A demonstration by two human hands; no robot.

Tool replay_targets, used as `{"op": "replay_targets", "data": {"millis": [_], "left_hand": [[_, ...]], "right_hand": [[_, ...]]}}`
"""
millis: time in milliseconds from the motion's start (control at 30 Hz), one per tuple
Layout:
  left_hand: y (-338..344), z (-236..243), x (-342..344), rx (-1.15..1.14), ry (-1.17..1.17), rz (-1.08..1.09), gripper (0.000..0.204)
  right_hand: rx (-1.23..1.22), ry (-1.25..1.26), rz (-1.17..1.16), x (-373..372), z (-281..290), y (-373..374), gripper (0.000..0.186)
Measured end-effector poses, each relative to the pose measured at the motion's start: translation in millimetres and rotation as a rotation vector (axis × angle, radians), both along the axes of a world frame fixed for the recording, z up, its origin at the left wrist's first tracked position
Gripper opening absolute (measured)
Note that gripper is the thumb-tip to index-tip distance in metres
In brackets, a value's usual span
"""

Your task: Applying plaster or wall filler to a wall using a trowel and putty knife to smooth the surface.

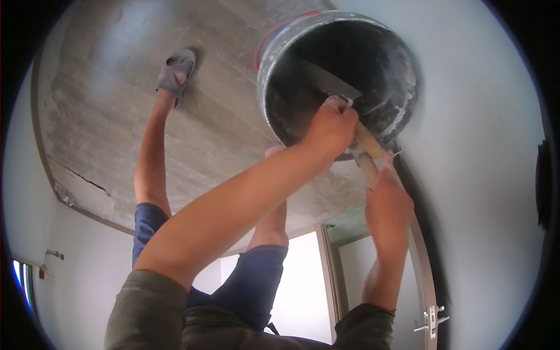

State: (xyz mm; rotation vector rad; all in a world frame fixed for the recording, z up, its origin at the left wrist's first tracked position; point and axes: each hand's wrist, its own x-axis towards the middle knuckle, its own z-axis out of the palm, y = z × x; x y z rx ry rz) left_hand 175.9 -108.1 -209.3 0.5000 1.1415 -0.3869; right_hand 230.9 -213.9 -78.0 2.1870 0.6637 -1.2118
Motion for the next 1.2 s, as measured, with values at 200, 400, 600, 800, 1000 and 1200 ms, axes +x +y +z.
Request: {"op": "replay_targets", "data": {"millis": [200, 400, 600, 800, 1000, 1200], "left_hand": [[-14.3, -6.1, -14.6, 0.485, -0.163, -0.298, 0.017], [0.5, 38.6, -75.3, 0.559, -0.400, -0.414, 0.027], [52.7, 63.6, -154.1, 0.465, -0.337, -0.542, 0.046], [110.1, 87.7, -180.8, -0.006, -0.132, -0.678, 0.041], [119.1, 87.3, -205.1, -0.085, -0.090, -0.586, 0.036], [116.6, 80.7, -202.7, -0.019, -0.189, -0.476, 0.029]], "right_hand": [[0.247, 0.068, -0.051, 34.2, 38.3, -31.0, 0.032], [0.105, 0.011, -0.496, 57.7, 11.0, -43.8, 0.029], [0.381, 0.083, -0.035, 59.3, -115.2, -21.3, 0.039], [-0.015, -0.079, 0.201, 63.2, -176.1, 49.6, 0.028], [-0.056, -0.050, 0.064, 38.0, -231.3, 41.9, 0.035], [-0.044, 0.095, 0.035, -4.2, -210.7, 37.0, 0.033]]}}
